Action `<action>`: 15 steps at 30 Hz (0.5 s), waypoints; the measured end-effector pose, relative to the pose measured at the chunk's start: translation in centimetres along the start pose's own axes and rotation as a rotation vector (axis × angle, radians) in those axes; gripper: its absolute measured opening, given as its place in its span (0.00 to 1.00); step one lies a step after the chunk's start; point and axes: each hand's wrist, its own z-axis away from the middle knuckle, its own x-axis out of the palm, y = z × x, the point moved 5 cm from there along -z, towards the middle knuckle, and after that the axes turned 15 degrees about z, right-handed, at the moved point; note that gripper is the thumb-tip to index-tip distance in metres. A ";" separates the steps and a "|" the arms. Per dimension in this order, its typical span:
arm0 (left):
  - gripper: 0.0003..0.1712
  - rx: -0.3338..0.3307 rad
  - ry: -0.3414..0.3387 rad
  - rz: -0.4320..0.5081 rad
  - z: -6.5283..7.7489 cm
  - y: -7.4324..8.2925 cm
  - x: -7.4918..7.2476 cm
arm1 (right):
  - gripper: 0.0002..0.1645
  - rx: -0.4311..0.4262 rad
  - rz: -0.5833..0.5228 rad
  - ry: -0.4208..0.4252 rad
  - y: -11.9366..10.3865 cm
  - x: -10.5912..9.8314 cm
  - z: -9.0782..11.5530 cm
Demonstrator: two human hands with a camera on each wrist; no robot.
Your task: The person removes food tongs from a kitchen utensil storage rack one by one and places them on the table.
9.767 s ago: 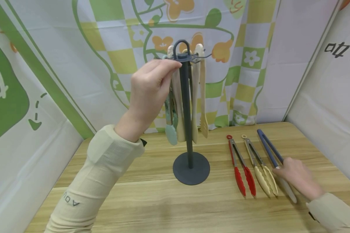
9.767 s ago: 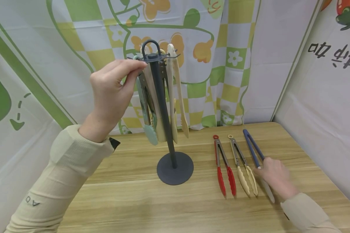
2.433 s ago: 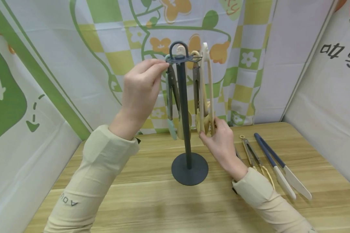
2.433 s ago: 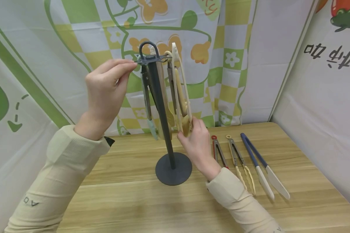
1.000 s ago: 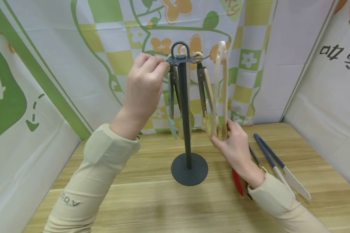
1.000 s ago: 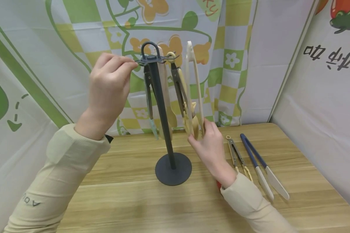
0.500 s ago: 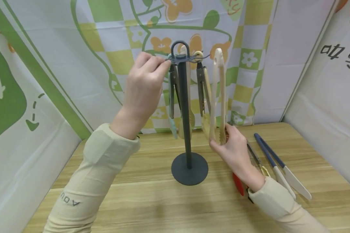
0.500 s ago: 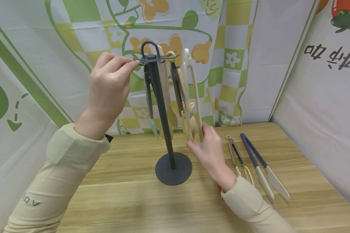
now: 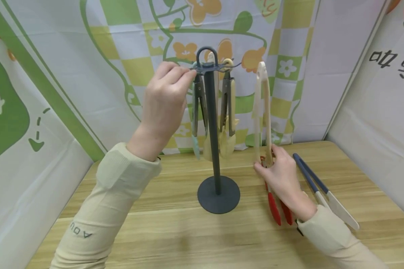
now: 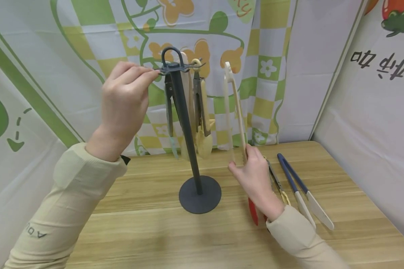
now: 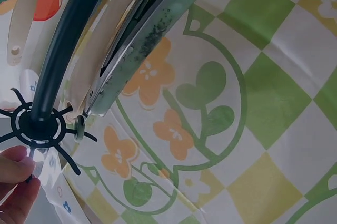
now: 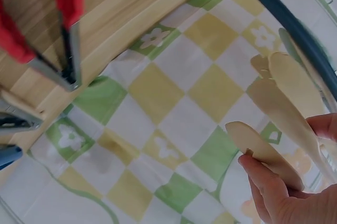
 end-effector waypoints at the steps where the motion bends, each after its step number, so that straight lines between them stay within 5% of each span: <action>1: 0.15 -0.003 0.000 0.001 0.0 0.0 0.0 | 0.20 0.002 0.012 0.001 0.2 -0.1 0.0; 15: 0.17 -0.050 0.014 0.081 0.3 -0.5 0.0 | 0.19 0.062 0.088 -0.052 3.2 -1.4 0.1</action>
